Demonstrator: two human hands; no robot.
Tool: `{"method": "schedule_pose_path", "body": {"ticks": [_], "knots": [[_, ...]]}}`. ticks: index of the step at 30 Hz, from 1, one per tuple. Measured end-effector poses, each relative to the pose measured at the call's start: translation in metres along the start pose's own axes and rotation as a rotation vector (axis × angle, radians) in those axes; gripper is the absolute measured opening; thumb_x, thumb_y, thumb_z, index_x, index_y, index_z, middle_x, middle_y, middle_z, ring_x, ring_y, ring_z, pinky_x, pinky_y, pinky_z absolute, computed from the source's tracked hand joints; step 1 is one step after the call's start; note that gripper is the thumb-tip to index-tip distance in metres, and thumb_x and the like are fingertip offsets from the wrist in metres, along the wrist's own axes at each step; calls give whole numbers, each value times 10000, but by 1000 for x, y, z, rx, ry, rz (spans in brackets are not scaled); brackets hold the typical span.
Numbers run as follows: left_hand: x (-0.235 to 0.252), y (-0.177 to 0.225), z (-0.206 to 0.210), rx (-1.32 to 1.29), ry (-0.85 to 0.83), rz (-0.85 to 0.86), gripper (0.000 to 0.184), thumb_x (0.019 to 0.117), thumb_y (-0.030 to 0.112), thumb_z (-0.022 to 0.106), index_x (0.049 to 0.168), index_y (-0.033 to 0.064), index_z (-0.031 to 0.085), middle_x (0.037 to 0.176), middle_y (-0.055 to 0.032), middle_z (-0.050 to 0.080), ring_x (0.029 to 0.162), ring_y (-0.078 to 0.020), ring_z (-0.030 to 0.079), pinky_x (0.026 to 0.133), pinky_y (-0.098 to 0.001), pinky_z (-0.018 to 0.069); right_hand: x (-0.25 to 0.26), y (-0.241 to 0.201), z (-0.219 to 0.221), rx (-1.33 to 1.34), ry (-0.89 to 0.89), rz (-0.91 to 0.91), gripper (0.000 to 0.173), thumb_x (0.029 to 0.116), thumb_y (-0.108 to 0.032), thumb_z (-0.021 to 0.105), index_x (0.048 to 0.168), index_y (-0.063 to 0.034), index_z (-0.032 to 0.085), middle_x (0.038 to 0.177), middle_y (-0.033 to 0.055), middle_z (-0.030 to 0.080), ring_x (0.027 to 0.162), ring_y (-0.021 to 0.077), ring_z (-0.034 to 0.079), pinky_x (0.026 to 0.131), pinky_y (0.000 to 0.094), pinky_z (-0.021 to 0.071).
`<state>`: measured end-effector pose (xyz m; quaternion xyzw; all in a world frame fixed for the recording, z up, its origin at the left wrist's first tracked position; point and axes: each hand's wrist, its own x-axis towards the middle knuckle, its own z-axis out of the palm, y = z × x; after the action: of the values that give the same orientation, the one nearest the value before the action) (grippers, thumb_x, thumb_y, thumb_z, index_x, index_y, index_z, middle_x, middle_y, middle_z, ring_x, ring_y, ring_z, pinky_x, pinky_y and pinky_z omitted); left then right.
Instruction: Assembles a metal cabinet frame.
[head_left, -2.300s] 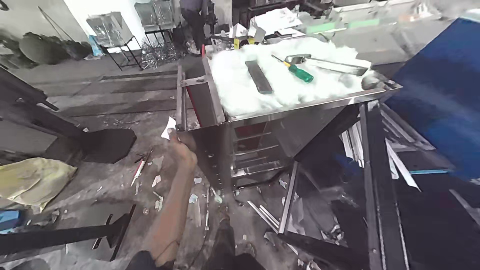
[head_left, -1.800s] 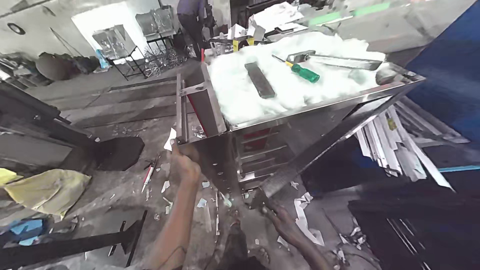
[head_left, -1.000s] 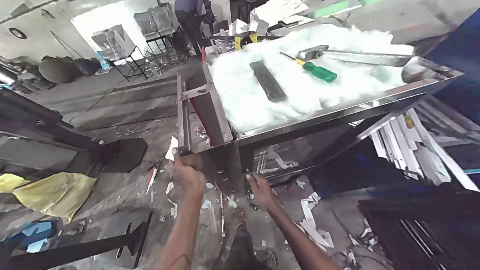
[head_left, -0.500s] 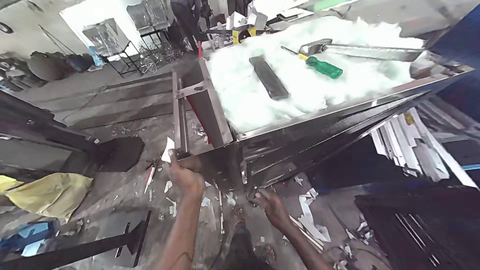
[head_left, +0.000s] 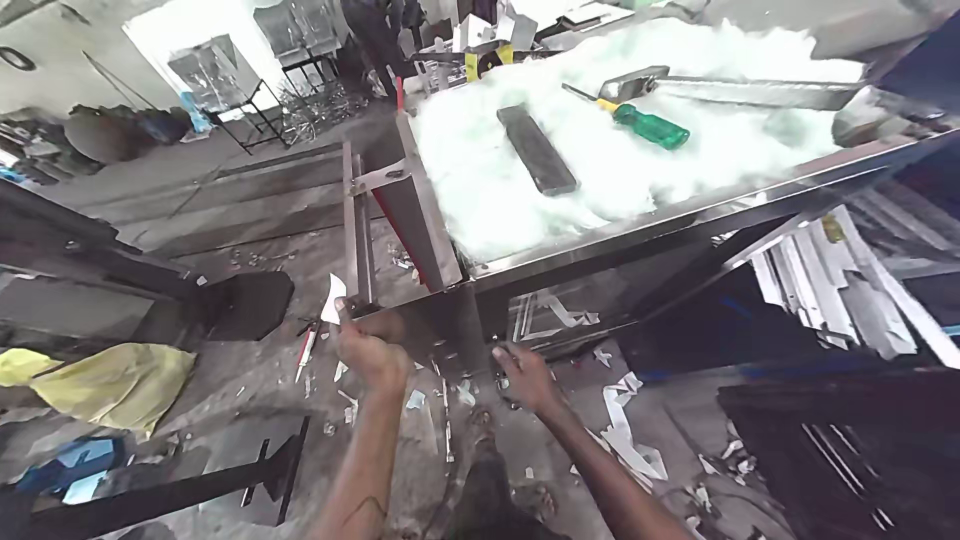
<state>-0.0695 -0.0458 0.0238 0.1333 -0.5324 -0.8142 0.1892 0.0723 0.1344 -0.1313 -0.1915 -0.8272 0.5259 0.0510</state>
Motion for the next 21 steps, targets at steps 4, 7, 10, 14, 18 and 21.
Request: {"method": "schedule_pose_path", "body": {"ticks": [4, 7, 10, 14, 18, 21], "knots": [[1, 1, 2, -21, -26, 18, 386, 1107, 361, 381, 1232, 56, 583, 1004, -98, 659, 912, -202, 670, 812, -443, 583, -5, 2, 2, 43, -1, -6, 374, 1067, -376, 507, 1297, -150, 695, 1196, 54, 729, 1121, 163, 682, 1019, 452, 536], [-2, 3, 3, -15, -20, 28, 369, 1107, 346, 374, 1198, 55, 583, 973, -97, 656, 889, -201, 673, 791, -444, 586, -9, -1, 2, 18, 29, -26, 359, 1058, -369, 526, 1271, -149, 714, 1165, 53, 740, 1099, 174, 693, 1005, 462, 544], [1, 3, 5, -4, 4, 35, 396, 1105, 353, 395, 1281, 38, 559, 1049, -128, 657, 945, -226, 673, 831, -468, 586, -25, -2, -6, -70, 16, -49, 355, 1057, -360, 528, 1204, -115, 739, 1086, 85, 752, 1023, 225, 716, 953, 497, 561], [6, 3, 3, 13, 2, 50, 401, 1107, 340, 387, 1294, 30, 558, 1094, -148, 664, 988, -249, 679, 861, -492, 586, -106, 23, -31, -45, 5, -73, 348, 1058, -388, 521, 1118, -132, 750, 970, 25, 750, 911, 155, 718, 869, 438, 593], [6, -4, 1, -23, -16, 94, 398, 1108, 319, 360, 1309, 33, 550, 1114, -138, 659, 1003, -242, 670, 869, -489, 581, -234, 46, -90, -59, 187, 63, 329, 1016, -186, 520, 1040, 81, 711, 919, 176, 719, 867, 210, 689, 854, 410, 560], [3, 0, 2, -44, -29, 107, 403, 1110, 306, 332, 1358, 48, 517, 1164, -130, 650, 1061, -234, 656, 912, -489, 568, -317, 41, -141, -69, 232, 316, 343, 1078, -183, 496, 1223, 100, 622, 1065, 108, 710, 973, 93, 663, 946, 290, 528]]}}
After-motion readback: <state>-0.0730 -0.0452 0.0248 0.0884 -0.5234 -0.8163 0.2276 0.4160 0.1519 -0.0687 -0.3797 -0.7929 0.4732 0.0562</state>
